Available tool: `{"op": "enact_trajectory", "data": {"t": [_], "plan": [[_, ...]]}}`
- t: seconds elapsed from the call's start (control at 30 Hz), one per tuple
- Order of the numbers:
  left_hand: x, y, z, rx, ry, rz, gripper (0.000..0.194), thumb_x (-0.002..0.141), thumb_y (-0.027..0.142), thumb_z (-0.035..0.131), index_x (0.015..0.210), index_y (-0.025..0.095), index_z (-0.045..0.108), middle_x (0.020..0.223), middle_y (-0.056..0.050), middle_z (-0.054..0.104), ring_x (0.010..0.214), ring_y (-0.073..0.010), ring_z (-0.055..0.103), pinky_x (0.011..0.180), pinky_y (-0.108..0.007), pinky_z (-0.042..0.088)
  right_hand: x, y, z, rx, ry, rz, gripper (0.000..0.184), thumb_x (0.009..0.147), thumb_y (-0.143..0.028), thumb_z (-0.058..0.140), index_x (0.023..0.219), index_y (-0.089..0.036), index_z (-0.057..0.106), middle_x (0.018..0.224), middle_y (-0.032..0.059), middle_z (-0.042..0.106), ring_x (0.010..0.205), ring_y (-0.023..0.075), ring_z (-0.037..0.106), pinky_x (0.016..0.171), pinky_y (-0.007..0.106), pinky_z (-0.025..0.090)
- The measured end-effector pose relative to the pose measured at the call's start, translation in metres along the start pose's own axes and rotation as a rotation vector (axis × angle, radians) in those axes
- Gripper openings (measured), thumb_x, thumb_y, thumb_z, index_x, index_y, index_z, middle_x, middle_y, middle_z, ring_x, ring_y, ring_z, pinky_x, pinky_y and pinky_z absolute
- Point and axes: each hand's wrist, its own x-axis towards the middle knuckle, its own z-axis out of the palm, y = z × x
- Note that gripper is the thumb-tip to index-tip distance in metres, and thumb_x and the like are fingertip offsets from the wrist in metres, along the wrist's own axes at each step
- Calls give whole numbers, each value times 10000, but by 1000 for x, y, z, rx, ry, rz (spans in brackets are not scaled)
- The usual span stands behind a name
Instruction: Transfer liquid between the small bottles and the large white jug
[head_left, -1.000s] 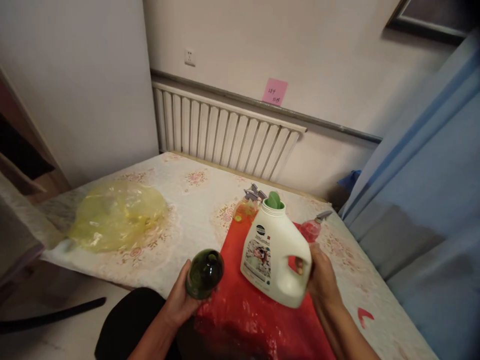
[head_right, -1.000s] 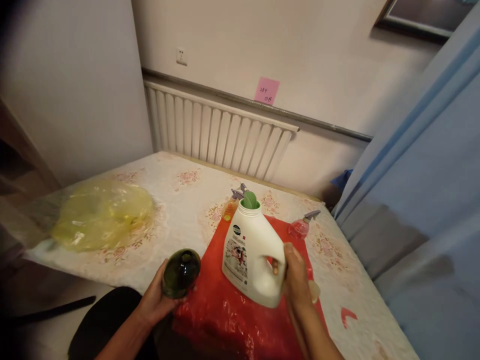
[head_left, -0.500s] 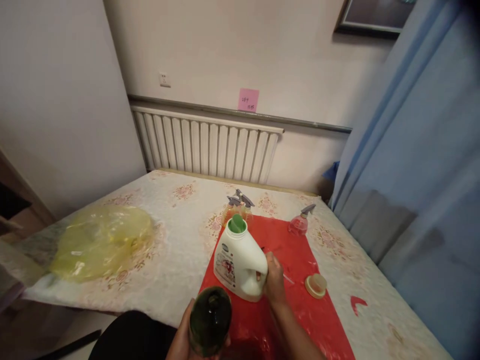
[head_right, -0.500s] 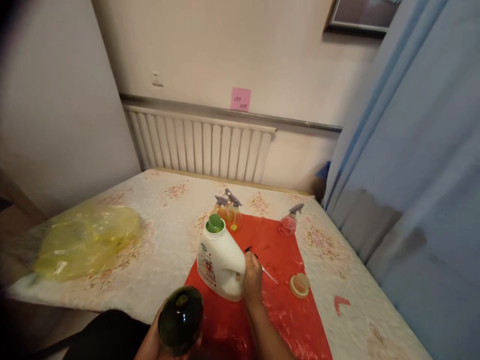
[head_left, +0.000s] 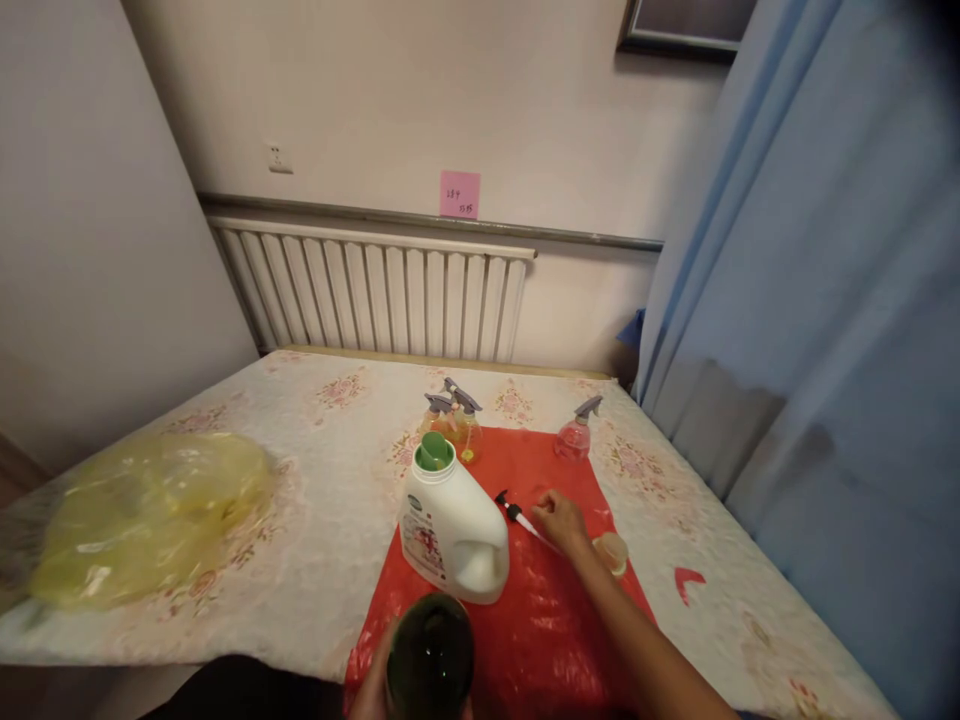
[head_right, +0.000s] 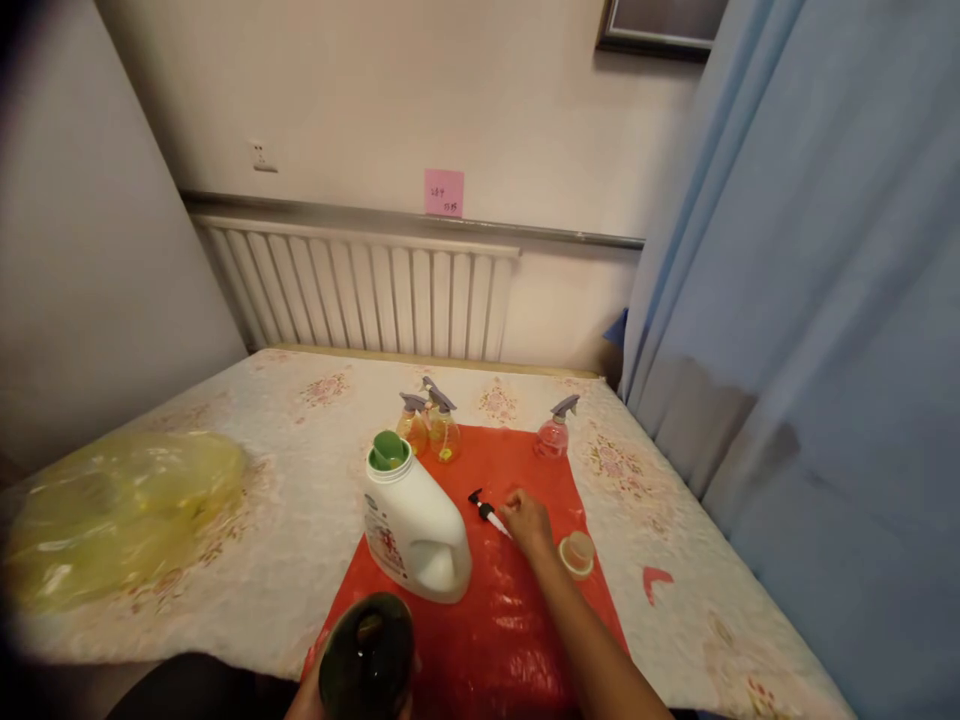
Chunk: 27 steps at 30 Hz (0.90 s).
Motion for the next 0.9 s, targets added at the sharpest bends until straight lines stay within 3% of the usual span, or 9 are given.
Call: {"op": "enact_trajectory", "data": {"t": [0.2,0.33,0.47,0.6,0.7,0.8,0.9], "plan": [[5,-8,8,-15,77,-13,551,779,594,583,1101,159,690,861,-163,753,890,-350,691,803,-474,525,5,-11,31,-262,-88,-80,301,803,-342,718,1032,-160,648,1150,97,631,1104,253,574,950,423,454],[6,-9,5,-8,45,-45,580,756,642,562,1182,258,649,866,-129,756,900,-369,688,818,-497,516,11,-16,44,-337,-150,-56,278,910,-324,594,1147,-177,594,1191,69,611,1037,219,611,880,431,514],[9,-9,1,7,14,-55,574,765,628,551,1219,283,624,897,-129,757,868,-360,694,760,-492,528,14,-15,39,-289,-147,-44,289,921,-319,579,1176,-183,578,1201,74,604,1015,211,619,856,413,531],[15,-11,7,45,-17,-60,629,789,658,506,1010,107,715,742,-174,744,675,-306,697,572,-378,525,18,-17,10,-116,-96,-75,233,909,-314,594,1087,-167,617,1118,60,641,968,200,630,846,405,526],[19,-16,19,75,-27,13,660,807,679,464,872,74,719,699,-166,735,592,-272,682,437,-296,461,16,-24,-23,87,-30,-123,167,783,-251,699,933,-183,669,932,47,696,929,231,635,856,395,496],[20,-20,32,109,-24,109,616,833,641,463,850,74,706,678,-140,726,546,-249,670,413,-285,457,0,-37,-58,334,22,-176,341,701,-320,704,1005,-174,653,894,46,706,861,244,651,762,366,512],[20,-22,40,116,-2,93,604,826,643,477,852,82,699,649,-115,717,525,-236,664,413,-278,458,-29,-59,-92,565,11,-236,487,698,-432,671,1102,-166,610,934,52,704,785,214,667,729,348,522]]}}
